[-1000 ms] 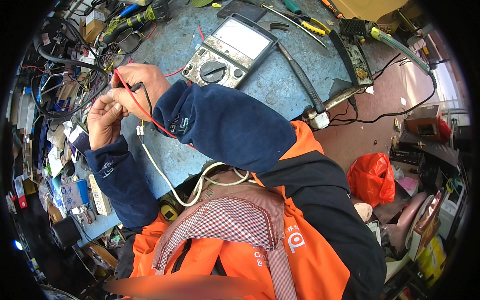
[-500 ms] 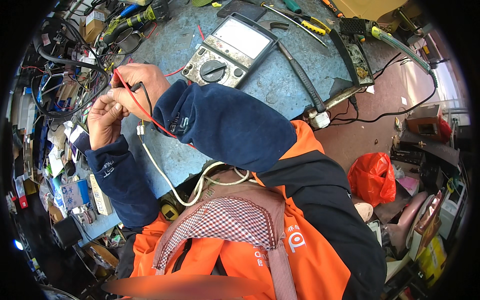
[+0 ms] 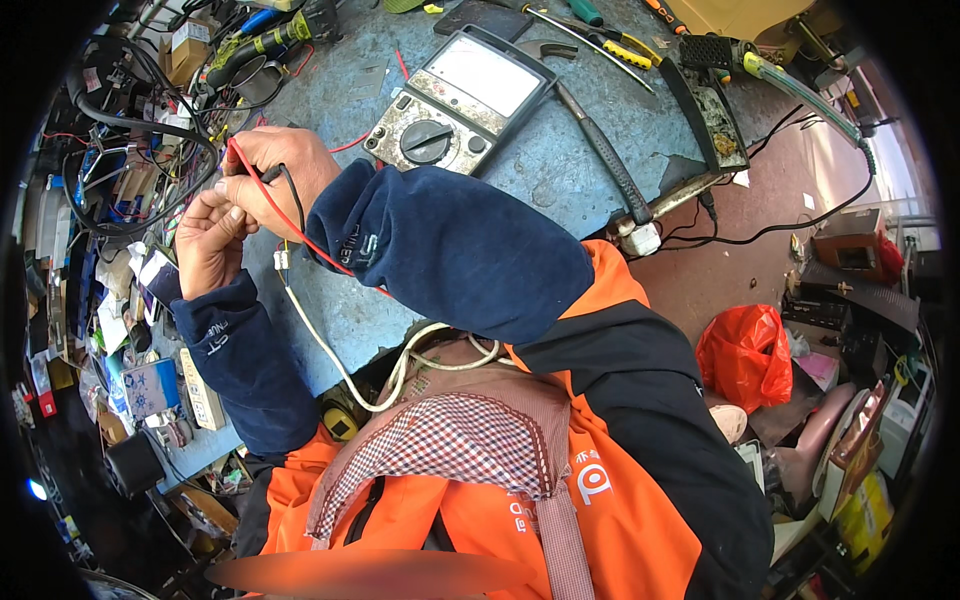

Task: The person uses a multimeter to test a white power adapter and a small white box with wires. They connect the multimeter probes to the adapter and the box, then open the box to inspect the internal wiring and components.

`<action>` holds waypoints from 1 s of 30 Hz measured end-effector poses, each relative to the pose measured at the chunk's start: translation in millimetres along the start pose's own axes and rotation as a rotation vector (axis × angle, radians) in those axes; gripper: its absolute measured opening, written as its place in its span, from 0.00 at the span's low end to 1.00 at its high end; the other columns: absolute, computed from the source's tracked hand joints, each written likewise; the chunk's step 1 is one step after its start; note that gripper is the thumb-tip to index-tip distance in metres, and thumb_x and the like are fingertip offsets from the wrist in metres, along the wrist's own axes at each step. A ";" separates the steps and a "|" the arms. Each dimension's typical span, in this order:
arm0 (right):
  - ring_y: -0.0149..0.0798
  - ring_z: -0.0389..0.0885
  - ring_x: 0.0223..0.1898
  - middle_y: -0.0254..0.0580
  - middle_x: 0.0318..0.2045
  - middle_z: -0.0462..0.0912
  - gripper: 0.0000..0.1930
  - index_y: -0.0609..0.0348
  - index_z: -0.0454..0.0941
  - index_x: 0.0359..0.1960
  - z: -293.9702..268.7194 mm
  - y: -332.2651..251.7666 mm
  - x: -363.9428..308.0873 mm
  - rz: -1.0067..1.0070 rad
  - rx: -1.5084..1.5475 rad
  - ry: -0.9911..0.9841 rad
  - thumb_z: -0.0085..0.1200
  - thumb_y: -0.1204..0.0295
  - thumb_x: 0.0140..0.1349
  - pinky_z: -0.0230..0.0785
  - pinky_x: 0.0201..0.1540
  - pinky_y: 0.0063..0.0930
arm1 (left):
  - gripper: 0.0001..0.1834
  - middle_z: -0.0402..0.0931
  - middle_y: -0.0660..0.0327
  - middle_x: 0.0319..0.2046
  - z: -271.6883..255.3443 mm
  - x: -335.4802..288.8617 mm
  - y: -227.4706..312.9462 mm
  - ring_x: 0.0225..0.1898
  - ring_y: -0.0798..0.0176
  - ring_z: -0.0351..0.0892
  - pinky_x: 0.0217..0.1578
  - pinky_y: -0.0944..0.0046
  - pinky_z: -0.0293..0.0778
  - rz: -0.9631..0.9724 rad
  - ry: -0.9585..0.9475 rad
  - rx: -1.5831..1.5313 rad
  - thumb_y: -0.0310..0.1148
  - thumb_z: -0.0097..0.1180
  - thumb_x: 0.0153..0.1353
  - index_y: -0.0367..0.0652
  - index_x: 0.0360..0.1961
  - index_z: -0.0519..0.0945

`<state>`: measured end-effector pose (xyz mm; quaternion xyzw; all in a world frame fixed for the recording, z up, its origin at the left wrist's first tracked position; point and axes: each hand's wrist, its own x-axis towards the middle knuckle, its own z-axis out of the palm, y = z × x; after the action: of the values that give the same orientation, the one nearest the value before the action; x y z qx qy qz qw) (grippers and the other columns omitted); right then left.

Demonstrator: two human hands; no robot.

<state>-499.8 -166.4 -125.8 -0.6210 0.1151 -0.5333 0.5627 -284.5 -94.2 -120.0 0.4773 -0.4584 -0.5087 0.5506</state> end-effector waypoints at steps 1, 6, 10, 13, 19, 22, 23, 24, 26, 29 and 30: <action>0.27 0.84 0.29 0.37 0.31 0.84 0.05 0.63 0.81 0.41 0.2 0.0 0.2 0.000 0.000 -0.001 0.61 0.74 0.74 0.79 0.33 0.24 | 0.13 0.88 0.51 0.40 -0.1 -0.2 0.2 0.38 0.59 0.87 0.43 0.61 0.83 0.001 -0.002 -0.001 0.16 0.62 0.69 0.31 0.54 0.82; 0.26 0.83 0.29 0.37 0.31 0.84 0.05 0.63 0.80 0.41 0.3 1.4 0.3 -0.006 0.002 -0.002 0.61 0.74 0.74 0.78 0.33 0.24 | 0.13 0.88 0.51 0.39 0.4 -0.2 0.9 0.38 0.59 0.87 0.43 0.61 0.83 -0.005 0.005 0.000 0.16 0.62 0.69 0.31 0.54 0.82; 0.26 0.83 0.29 0.37 0.31 0.84 0.04 0.63 0.80 0.41 0.0 -0.1 -0.4 0.006 0.013 -0.006 0.60 0.75 0.74 0.78 0.33 0.24 | 0.13 0.88 0.51 0.39 0.0 -0.2 0.5 0.38 0.59 0.87 0.43 0.62 0.83 -0.010 0.008 -0.002 0.16 0.62 0.69 0.31 0.54 0.82; 0.26 0.83 0.30 0.37 0.31 0.84 0.04 0.63 0.80 0.41 -0.2 -0.6 -0.5 0.015 0.023 -0.011 0.59 0.75 0.74 0.78 0.33 0.24 | 0.13 0.88 0.51 0.39 1.4 -0.5 1.3 0.38 0.59 0.87 0.43 0.62 0.83 -0.010 0.013 0.002 0.16 0.62 0.69 0.31 0.54 0.82; 0.26 0.83 0.30 0.37 0.31 0.83 0.04 0.63 0.79 0.41 -0.1 -0.5 -0.3 0.022 0.021 -0.015 0.59 0.75 0.73 0.78 0.34 0.24 | 0.12 0.89 0.51 0.39 6.4 -0.7 3.3 0.36 0.60 0.89 0.42 0.64 0.85 -0.002 0.018 -0.001 0.16 0.63 0.69 0.30 0.52 0.82; 0.26 0.82 0.30 0.37 0.32 0.83 0.04 0.63 0.79 0.41 0.2 -0.7 -0.4 0.023 0.025 -0.011 0.59 0.76 0.73 0.78 0.34 0.24 | 0.11 0.89 0.51 0.39 7.3 -0.8 3.7 0.36 0.60 0.89 0.42 0.64 0.85 -0.001 0.028 -0.001 0.16 0.63 0.69 0.30 0.52 0.82; 0.26 0.82 0.30 0.37 0.32 0.83 0.04 0.63 0.79 0.41 0.3 -0.8 -0.5 0.024 0.026 -0.011 0.59 0.76 0.73 0.78 0.34 0.24 | 0.11 0.89 0.51 0.39 7.0 -0.8 3.6 0.36 0.60 0.89 0.42 0.64 0.85 -0.001 0.026 0.000 0.16 0.63 0.69 0.30 0.52 0.82; 0.26 0.82 0.30 0.37 0.32 0.83 0.04 0.63 0.79 0.41 0.3 -1.0 -0.6 0.023 0.027 -0.012 0.59 0.76 0.73 0.78 0.34 0.24 | 0.11 0.89 0.51 0.39 6.5 -0.8 3.4 0.36 0.60 0.89 0.42 0.64 0.85 -0.002 0.025 0.001 0.17 0.63 0.69 0.30 0.52 0.82; 0.26 0.82 0.30 0.37 0.32 0.83 0.04 0.63 0.79 0.41 0.2 -1.2 -0.4 0.022 0.027 -0.014 0.59 0.75 0.73 0.78 0.33 0.24 | 0.11 0.89 0.51 0.39 6.0 -0.9 2.9 0.36 0.60 0.88 0.42 0.64 0.85 -0.002 0.025 0.005 0.17 0.63 0.69 0.30 0.52 0.82; 0.26 0.83 0.30 0.37 0.32 0.83 0.04 0.64 0.79 0.41 -0.3 -0.8 0.1 0.019 0.021 -0.015 0.59 0.75 0.73 0.78 0.33 0.24 | 0.11 0.89 0.51 0.39 6.8 -0.7 2.9 0.35 0.60 0.88 0.42 0.64 0.85 -0.002 0.028 0.010 0.17 0.63 0.69 0.30 0.52 0.82; 0.26 0.83 0.30 0.37 0.32 0.83 0.04 0.64 0.79 0.41 -0.3 -0.8 0.1 0.020 0.019 -0.014 0.59 0.75 0.73 0.78 0.33 0.24 | 0.11 0.89 0.51 0.39 7.7 -1.0 3.6 0.35 0.61 0.88 0.42 0.64 0.85 -0.003 0.030 0.012 0.17 0.63 0.69 0.30 0.52 0.82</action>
<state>-500.3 -166.4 -125.2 -0.6182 0.1120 -0.5244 0.5747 -291.7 -93.6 -115.4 0.4888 -0.4522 -0.4997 0.5539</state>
